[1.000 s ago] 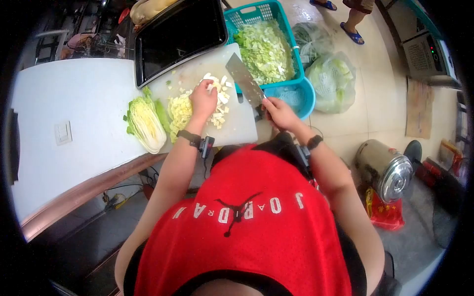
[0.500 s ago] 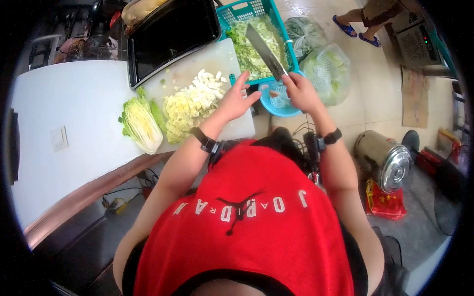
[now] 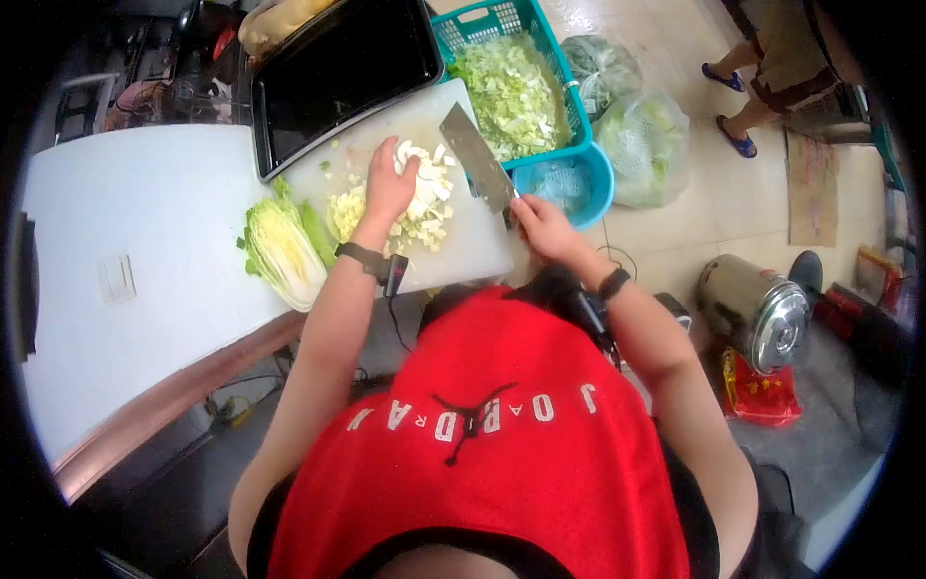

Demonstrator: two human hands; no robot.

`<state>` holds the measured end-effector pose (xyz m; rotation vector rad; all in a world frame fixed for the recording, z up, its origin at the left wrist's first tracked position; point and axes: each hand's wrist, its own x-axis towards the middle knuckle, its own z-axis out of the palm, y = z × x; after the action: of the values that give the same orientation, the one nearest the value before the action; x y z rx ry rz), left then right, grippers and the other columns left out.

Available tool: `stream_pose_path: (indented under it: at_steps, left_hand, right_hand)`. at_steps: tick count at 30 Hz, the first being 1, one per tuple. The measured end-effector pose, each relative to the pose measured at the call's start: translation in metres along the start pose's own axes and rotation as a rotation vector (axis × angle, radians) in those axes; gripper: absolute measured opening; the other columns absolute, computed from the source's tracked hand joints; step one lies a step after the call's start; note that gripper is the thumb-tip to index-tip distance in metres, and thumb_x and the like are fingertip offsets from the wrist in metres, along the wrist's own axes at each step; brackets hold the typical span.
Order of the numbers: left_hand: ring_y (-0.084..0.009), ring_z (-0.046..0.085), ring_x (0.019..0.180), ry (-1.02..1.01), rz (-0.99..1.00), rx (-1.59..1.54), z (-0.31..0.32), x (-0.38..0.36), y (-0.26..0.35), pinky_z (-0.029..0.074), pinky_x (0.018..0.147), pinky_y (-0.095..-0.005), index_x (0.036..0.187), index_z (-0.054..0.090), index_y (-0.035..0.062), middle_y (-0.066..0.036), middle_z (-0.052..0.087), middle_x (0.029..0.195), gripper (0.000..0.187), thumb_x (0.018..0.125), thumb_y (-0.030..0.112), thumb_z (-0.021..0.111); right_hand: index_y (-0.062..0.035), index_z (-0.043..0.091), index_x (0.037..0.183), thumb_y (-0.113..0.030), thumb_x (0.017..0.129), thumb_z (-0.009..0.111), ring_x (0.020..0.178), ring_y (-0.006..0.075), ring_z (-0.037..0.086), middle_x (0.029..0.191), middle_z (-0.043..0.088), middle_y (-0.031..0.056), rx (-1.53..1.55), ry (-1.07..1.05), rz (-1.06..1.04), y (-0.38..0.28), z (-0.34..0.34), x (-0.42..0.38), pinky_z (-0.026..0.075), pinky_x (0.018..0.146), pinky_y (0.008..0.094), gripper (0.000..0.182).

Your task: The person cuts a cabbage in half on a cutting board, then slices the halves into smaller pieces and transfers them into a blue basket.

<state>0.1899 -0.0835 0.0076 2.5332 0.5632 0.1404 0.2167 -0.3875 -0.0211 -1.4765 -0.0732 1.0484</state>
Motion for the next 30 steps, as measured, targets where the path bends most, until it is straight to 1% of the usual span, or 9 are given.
stream_pose_path:
  at_steps: [2, 7, 9, 10, 13, 18, 20, 23, 30]
  left_hand:
    - [-0.0402, 0.041, 0.141, -0.082, 0.033, 0.115, 0.011, 0.006, -0.001, 0.036, 0.115, -0.0478, 0.148, 0.042, 0.0004, -0.024, 0.045, 0.152, 0.068, 0.094, 0.038, 0.061]
    - [-0.0397, 0.044, 0.139, -0.065, 0.067, 0.234, 0.025, 0.001, 0.004, 0.038, 0.113, -0.0484, 0.145, 0.044, -0.0017, -0.024, 0.048, 0.149, 0.067, 0.095, 0.040, 0.059]
    - [-0.0398, 0.047, 0.136, -0.039, 0.098, 0.188, 0.025, -0.002, 0.004, 0.040, 0.110, -0.0489, 0.143, 0.046, -0.0024, -0.024, 0.051, 0.145, 0.065, 0.096, 0.041, 0.058]
    - [-0.0398, 0.047, 0.136, -0.040, 0.099, 0.187, 0.026, -0.002, 0.005, 0.040, 0.110, -0.0489, 0.143, 0.046, -0.0024, -0.024, 0.051, 0.145, 0.065, 0.096, 0.041, 0.058]
    - [-0.0410, 0.049, 0.131, -0.006, 0.113, 0.154, 0.028, -0.003, 0.005, 0.041, 0.108, -0.0495, 0.140, 0.047, -0.0034, -0.025, 0.053, 0.140, 0.062, 0.096, 0.038, 0.059]
    - [-0.0423, 0.052, 0.122, 0.094, 0.150, 0.104, 0.034, -0.004, 0.006, 0.042, 0.105, -0.0498, 0.133, 0.051, -0.0038, -0.024, 0.056, 0.133, 0.053, 0.093, 0.030, 0.060]
    - [-0.0424, 0.052, 0.121, 0.113, 0.137, 0.089, 0.037, -0.005, 0.008, 0.042, 0.104, -0.0500, 0.132, 0.051, -0.0033, -0.023, 0.056, 0.131, 0.051, 0.093, 0.029, 0.060]
    - [-0.0425, 0.052, 0.119, 0.143, 0.112, 0.065, 0.037, -0.005, 0.015, 0.043, 0.103, -0.0500, 0.129, 0.053, -0.0023, -0.023, 0.057, 0.128, 0.046, 0.093, 0.026, 0.060]
    - [-0.0415, 0.052, 0.114, 0.202, 0.127, 0.011, 0.042, 0.000, 0.021, 0.042, 0.101, -0.0500, 0.122, 0.056, -0.0011, -0.021, 0.058, 0.122, 0.036, 0.093, 0.020, 0.058]
  right_hand:
    - [-0.0043, 0.057, 0.096, -0.037, 0.109, 0.044, 0.047, 0.0127, 0.051, 0.065, 0.054, 0.0024, 0.038, -0.025, 0.005, 0.001, 0.012, -0.002, 0.041, 0.044, 0.0304, 0.037]
    - [-0.0026, 0.057, 0.106, -0.037, 0.109, 0.041, 0.049, 0.0163, 0.055, 0.063, 0.054, 0.0059, -0.038, -0.072, 0.070, 0.029, 0.047, 0.009, 0.046, 0.048, 0.0331, 0.038]
    - [-0.0046, 0.052, 0.104, -0.035, 0.111, 0.037, 0.048, 0.0158, 0.055, 0.065, 0.053, 0.0048, -0.072, -0.050, 0.009, 0.038, 0.066, 0.014, 0.048, 0.045, 0.0335, 0.035]
    - [-0.0049, 0.049, 0.102, -0.036, 0.111, 0.036, 0.048, 0.0163, 0.054, 0.065, 0.052, 0.0050, -0.056, -0.069, 0.045, 0.033, 0.072, 0.011, 0.048, 0.045, 0.0334, 0.035]
    - [-0.0036, 0.052, 0.103, -0.038, 0.110, 0.040, 0.050, 0.0186, 0.057, 0.064, 0.054, 0.0063, 0.065, -0.059, 0.049, 0.034, 0.095, 0.014, 0.048, 0.049, 0.0366, 0.038]
    - [-0.0048, 0.051, 0.098, -0.041, 0.110, 0.037, 0.049, 0.0189, 0.056, 0.065, 0.054, 0.0066, 0.132, -0.076, 0.059, 0.045, 0.112, 0.026, 0.046, 0.046, 0.0365, 0.041]
    - [-0.0072, 0.045, 0.086, -0.045, 0.110, 0.036, 0.043, 0.0175, 0.050, 0.061, 0.048, 0.0051, 0.200, -0.023, 0.052, 0.036, 0.111, 0.025, 0.044, 0.041, 0.0326, 0.046]
    - [-0.0084, 0.045, 0.082, -0.049, 0.109, 0.036, 0.040, 0.0174, 0.046, 0.060, 0.045, 0.0047, 0.206, -0.017, 0.097, 0.031, 0.101, 0.028, 0.041, 0.039, 0.0324, 0.050]
    - [-0.0090, 0.044, 0.082, -0.049, 0.110, 0.034, 0.038, 0.0163, 0.042, 0.058, 0.043, 0.0047, 0.264, -0.113, 0.162, 0.018, 0.085, 0.027, 0.039, 0.037, 0.0324, 0.050]
